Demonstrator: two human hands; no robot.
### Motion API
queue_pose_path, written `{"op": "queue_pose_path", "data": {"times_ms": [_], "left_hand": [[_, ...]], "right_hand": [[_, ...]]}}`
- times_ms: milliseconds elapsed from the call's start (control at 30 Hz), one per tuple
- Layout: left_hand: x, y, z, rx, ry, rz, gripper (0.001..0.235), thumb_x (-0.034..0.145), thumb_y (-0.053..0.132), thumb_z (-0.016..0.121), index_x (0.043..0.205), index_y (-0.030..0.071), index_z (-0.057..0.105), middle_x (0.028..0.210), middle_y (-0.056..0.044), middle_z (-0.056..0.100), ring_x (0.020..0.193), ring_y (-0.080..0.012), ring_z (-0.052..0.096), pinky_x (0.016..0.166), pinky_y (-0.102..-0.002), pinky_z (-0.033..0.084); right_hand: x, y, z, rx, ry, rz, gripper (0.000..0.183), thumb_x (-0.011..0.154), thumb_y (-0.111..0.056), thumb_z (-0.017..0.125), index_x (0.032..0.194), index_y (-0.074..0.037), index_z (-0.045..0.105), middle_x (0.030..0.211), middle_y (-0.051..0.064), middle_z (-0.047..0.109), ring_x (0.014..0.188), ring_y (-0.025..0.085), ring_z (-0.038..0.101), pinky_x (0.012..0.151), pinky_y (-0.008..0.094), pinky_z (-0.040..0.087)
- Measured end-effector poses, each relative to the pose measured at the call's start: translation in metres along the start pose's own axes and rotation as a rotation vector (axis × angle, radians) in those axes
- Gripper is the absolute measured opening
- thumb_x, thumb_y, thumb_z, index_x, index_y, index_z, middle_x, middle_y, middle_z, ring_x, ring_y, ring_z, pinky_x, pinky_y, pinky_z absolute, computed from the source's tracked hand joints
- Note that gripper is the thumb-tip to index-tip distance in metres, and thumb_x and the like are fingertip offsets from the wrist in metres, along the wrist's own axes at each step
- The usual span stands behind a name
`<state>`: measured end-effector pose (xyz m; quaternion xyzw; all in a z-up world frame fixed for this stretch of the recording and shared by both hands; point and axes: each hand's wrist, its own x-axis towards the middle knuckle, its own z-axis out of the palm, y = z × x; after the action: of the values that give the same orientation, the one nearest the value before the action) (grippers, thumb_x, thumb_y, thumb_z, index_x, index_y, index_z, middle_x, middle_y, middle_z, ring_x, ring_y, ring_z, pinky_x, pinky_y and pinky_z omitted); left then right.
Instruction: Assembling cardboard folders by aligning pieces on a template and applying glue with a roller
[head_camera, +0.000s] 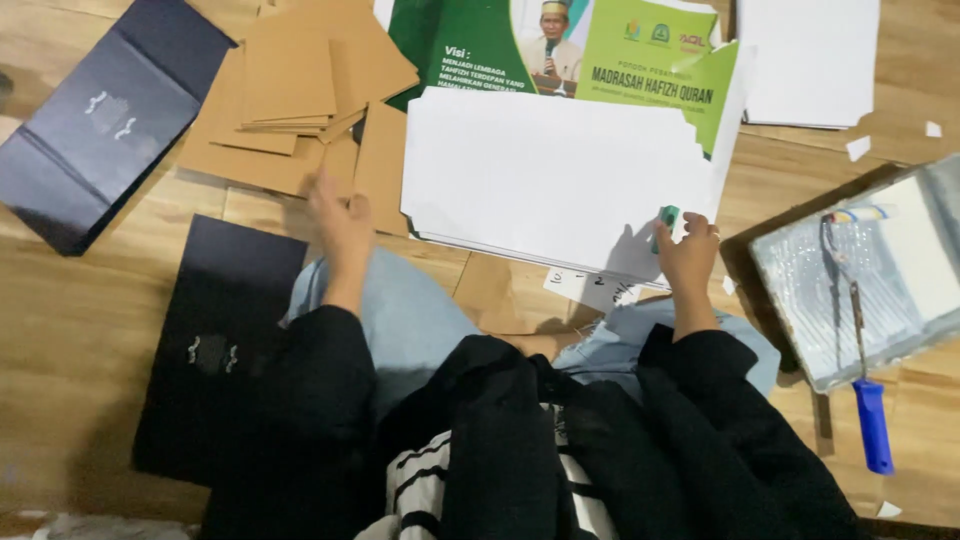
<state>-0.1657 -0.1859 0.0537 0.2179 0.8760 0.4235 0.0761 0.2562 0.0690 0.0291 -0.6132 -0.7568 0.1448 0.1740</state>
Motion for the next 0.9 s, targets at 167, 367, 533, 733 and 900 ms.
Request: {"op": "queue_pose_path", "data": {"times_ms": [167, 367, 533, 733, 900], "left_hand": [[-0.015, -0.02, 0.083, 0.434, -0.137, -0.048, 0.07, 0.072, 0.042, 0.072, 0.127, 0.008, 0.044, 0.116, -0.014, 0.042, 0.109, -0.0349, 0.044, 0.09, -0.046, 0.042], [-0.016, 0.007, 0.072, 0.478, -0.295, -0.077, 0.054, 0.079, 0.031, 0.069, 0.119, 0.002, 0.048, 0.111, -0.018, 0.045, 0.107, -0.0328, 0.045, 0.089, -0.043, 0.043], [-0.013, 0.007, 0.079, 0.35, -0.307, -0.14, 0.057, 0.074, 0.025, 0.078, 0.118, 0.004, 0.049, 0.111, -0.014, 0.042, 0.108, -0.0303, 0.04, 0.09, -0.039, 0.041], [-0.015, 0.03, 0.07, 0.282, -0.38, -0.088, 0.058, 0.08, 0.017, 0.074, 0.129, 0.005, 0.047, 0.113, -0.016, 0.038, 0.112, -0.0341, 0.035, 0.102, -0.041, 0.034], [-0.011, 0.021, 0.075, 0.294, -0.423, -0.049, 0.059, 0.085, 0.016, 0.07, 0.137, 0.008, 0.044, 0.117, -0.017, 0.039, 0.113, -0.0312, 0.035, 0.104, -0.039, 0.033]], "right_hand": [[-0.008, 0.015, 0.032, -0.048, -0.16, 0.143, 0.043, 0.078, -0.02, 0.072, 0.112, 0.001, 0.058, 0.093, 0.018, 0.058, 0.091, 0.039, 0.061, 0.079, 0.049, 0.05], [-0.071, -0.088, 0.0, 0.051, -0.65, -0.103, 0.037, 0.076, -0.013, 0.066, 0.113, -0.008, 0.061, 0.1, 0.017, 0.065, 0.097, 0.035, 0.064, 0.084, 0.045, 0.05], [-0.093, -0.108, 0.016, -0.13, -0.835, -0.346, 0.042, 0.081, -0.018, 0.066, 0.12, -0.006, 0.056, 0.117, 0.022, 0.059, 0.109, 0.036, 0.059, 0.089, 0.045, 0.05], [-0.044, -0.085, -0.018, 0.052, -0.836, -0.258, 0.029, 0.084, -0.018, 0.059, 0.11, -0.004, 0.063, 0.102, 0.022, 0.066, 0.098, 0.04, 0.063, 0.086, 0.048, 0.05], [0.014, 0.03, 0.002, -0.118, -0.152, 0.109, 0.047, 0.08, -0.026, 0.073, 0.119, -0.003, 0.059, 0.106, 0.021, 0.057, 0.097, 0.038, 0.06, 0.079, 0.043, 0.052]]}}
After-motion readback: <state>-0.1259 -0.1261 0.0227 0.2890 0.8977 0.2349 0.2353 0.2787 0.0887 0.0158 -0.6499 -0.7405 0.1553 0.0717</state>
